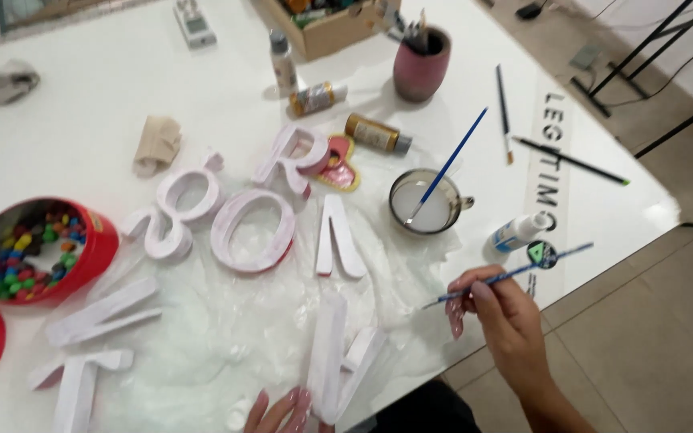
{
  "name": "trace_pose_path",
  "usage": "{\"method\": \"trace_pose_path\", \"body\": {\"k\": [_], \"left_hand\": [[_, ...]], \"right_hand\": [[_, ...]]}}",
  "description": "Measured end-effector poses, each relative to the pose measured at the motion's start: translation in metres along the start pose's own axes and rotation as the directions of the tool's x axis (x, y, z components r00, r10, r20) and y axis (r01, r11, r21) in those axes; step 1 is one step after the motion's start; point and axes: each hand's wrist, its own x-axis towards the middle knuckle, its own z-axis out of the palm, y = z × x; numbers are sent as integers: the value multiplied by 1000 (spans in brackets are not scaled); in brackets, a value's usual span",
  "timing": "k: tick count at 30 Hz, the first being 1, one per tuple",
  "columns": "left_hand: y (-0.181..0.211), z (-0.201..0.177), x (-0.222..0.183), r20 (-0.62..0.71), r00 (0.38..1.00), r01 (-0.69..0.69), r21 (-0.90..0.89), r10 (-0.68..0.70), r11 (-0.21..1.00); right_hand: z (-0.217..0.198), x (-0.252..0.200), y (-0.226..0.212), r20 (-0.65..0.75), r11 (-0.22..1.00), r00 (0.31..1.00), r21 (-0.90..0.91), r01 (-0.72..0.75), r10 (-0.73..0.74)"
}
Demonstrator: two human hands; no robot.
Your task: Painting the edges and surfaces of large 3D decorative letters using a paintbrush and white paint on a protected workspace.
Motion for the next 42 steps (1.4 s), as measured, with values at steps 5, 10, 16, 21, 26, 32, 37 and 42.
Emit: {"method": "trace_pose_path", "body": {"k": [5,10,16,21,26,32,37,42], "left_hand": [[38,4,30,-342,929,112,-103,-141,988],[37,4,25,-334,937,71,-100,-100,993],[41,10,25,-381,915,111,-72,-130,991],[41,11,22,-372,923,96,-22,-97,995],[35,14,19,-395,916,67,-28,-73,997],[20,9,2,-314,949,4,-17,-9,1000],[29,10,1,-320,942,89,-39,-96,995],[24,7,-6,-268,948,138,-128,-169,982]], "right_hand": [[20,9,-1,123,979,972,10,-202,200],[37,12,-7,199,968,947,-34,-251,252],[40,16,-9,306,935,886,-179,-306,349],[32,23,-9,119,894,910,-275,-354,397],[39,19,-15,296,925,883,-222,-307,364],[29,17,-9,130,922,936,-258,-288,329],[35,7,-10,279,971,933,-134,-196,227],[24,8,-7,21,943,982,-282,-177,190]]}}
